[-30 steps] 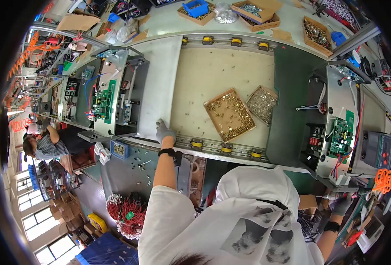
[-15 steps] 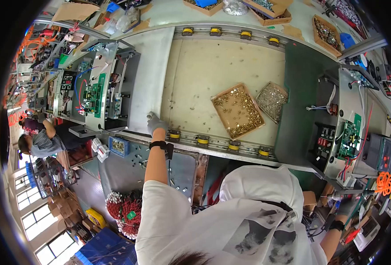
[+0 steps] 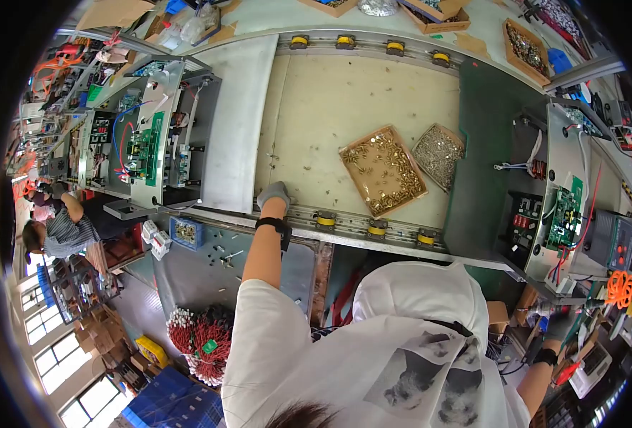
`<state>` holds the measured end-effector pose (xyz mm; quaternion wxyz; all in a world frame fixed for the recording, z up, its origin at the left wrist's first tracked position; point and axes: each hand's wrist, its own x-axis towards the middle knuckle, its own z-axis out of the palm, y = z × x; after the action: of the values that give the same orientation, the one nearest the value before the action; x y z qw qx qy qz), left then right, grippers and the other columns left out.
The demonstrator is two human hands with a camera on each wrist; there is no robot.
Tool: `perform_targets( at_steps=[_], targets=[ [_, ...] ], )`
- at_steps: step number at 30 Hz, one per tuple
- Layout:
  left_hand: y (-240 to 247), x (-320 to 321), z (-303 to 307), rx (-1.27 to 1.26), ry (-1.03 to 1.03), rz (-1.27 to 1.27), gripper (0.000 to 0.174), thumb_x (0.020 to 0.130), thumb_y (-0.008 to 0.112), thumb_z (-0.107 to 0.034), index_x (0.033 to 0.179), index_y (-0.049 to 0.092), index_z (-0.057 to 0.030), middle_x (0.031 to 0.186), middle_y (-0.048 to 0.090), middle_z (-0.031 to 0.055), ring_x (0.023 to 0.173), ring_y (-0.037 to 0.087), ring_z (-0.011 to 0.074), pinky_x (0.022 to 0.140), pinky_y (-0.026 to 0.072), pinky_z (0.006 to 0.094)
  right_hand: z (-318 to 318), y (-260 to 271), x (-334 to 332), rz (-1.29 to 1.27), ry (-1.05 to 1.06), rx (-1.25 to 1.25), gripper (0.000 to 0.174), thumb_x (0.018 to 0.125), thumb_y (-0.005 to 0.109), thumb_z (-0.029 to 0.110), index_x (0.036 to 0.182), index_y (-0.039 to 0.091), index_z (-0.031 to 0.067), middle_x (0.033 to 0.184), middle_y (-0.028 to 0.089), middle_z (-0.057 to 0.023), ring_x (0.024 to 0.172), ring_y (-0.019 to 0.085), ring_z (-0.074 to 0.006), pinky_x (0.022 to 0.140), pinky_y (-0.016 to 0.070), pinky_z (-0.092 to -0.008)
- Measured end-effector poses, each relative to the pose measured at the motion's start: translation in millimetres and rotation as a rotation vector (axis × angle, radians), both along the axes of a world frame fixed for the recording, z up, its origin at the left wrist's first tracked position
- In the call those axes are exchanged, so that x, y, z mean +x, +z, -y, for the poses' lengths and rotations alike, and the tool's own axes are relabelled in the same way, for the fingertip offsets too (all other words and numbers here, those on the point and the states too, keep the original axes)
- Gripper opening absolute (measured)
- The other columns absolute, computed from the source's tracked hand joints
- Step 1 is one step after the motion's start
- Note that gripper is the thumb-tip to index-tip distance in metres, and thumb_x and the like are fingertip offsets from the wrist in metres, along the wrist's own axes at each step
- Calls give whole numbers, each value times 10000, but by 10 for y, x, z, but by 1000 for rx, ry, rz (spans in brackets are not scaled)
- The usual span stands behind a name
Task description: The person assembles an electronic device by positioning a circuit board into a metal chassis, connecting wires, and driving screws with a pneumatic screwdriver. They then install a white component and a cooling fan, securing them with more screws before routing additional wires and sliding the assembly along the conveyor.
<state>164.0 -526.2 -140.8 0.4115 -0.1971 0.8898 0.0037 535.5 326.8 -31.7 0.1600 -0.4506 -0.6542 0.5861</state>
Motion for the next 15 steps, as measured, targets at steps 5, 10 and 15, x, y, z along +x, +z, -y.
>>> perform_targets(
  at_steps=[5,10,15],
  targets=[
    [-236,-73,-63,-43,-20,77,275,738,709,-223,992,665,-129,1070,648,84,971,631,257,760,528,347,163,-14,-112,-35,10,127,286,874,579,342,1024,580,99,691,480,42,549,401,-77,519,331,-224],
    [-229,-30,-195,-46,-117,20,249,742,683,-188,983,678,-127,1060,652,87,979,629,255,756,528,359,17,-104,-5,50,65,257,381,929,489,299,1193,510,25,910,561,-21,727,466,-127,715,395,-247],
    [-353,-5,-64,42,-114,-65,263,737,642,-158,992,678,-98,1042,654,110,960,633,272,763,516,325,120,-54,-59,-92,63,-79,447,942,457,346,1265,464,36,1130,564,-51,945,510,-151,860,375,-286]
  ],
)
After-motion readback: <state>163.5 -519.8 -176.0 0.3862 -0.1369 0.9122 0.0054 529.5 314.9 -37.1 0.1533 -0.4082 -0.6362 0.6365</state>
